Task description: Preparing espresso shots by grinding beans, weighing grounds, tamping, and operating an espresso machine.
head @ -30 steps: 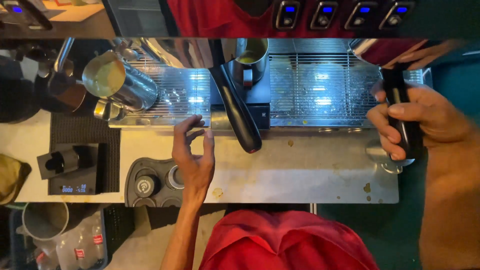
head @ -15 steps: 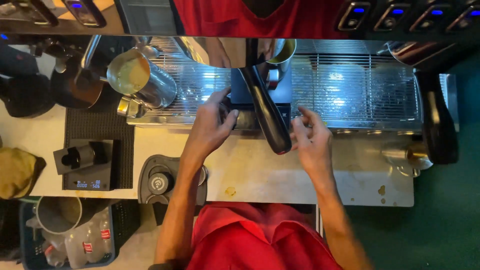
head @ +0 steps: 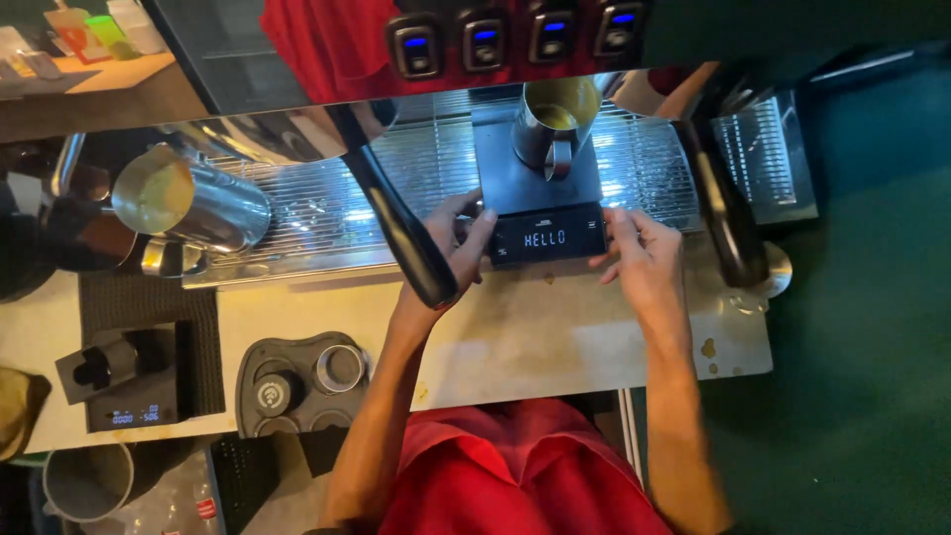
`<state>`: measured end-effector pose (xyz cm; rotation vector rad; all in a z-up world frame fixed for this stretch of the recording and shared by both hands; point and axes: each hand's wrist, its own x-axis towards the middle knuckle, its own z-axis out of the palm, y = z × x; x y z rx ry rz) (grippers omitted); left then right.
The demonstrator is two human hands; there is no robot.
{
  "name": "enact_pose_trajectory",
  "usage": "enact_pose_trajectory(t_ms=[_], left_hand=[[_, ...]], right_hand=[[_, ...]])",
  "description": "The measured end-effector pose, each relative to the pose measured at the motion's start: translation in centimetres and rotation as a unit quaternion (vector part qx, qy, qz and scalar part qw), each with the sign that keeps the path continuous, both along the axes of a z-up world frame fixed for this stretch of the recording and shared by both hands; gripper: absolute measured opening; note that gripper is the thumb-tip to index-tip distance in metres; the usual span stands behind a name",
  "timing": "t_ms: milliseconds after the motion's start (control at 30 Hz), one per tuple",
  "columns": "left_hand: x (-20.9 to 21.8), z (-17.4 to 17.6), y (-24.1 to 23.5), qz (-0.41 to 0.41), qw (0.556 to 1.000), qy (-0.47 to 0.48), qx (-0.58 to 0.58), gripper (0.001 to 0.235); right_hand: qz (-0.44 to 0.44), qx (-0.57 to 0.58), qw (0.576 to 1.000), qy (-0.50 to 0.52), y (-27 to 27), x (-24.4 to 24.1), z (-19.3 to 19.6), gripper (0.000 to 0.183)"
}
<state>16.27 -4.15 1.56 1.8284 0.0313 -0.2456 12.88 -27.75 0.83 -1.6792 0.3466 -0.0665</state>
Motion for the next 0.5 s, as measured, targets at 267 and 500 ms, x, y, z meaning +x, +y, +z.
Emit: enact_pose_trajectory(t_ms=[267, 500], left_hand=[[-3.4, 3.0, -5.4, 0.022, 0.994, -0.094, 0.041, 0.048], [-8.7, 5.0, -7.5, 0.139, 0.988, 0.070, 0.015, 0.060]], right_hand=[[0.029, -0.099, 0.994, 0.026, -7.7, -1.2, -1.1, 0.025], [-0.172, -0.323, 0.856, -0.365, -11.8, -2.9, 12.5, 0.023]])
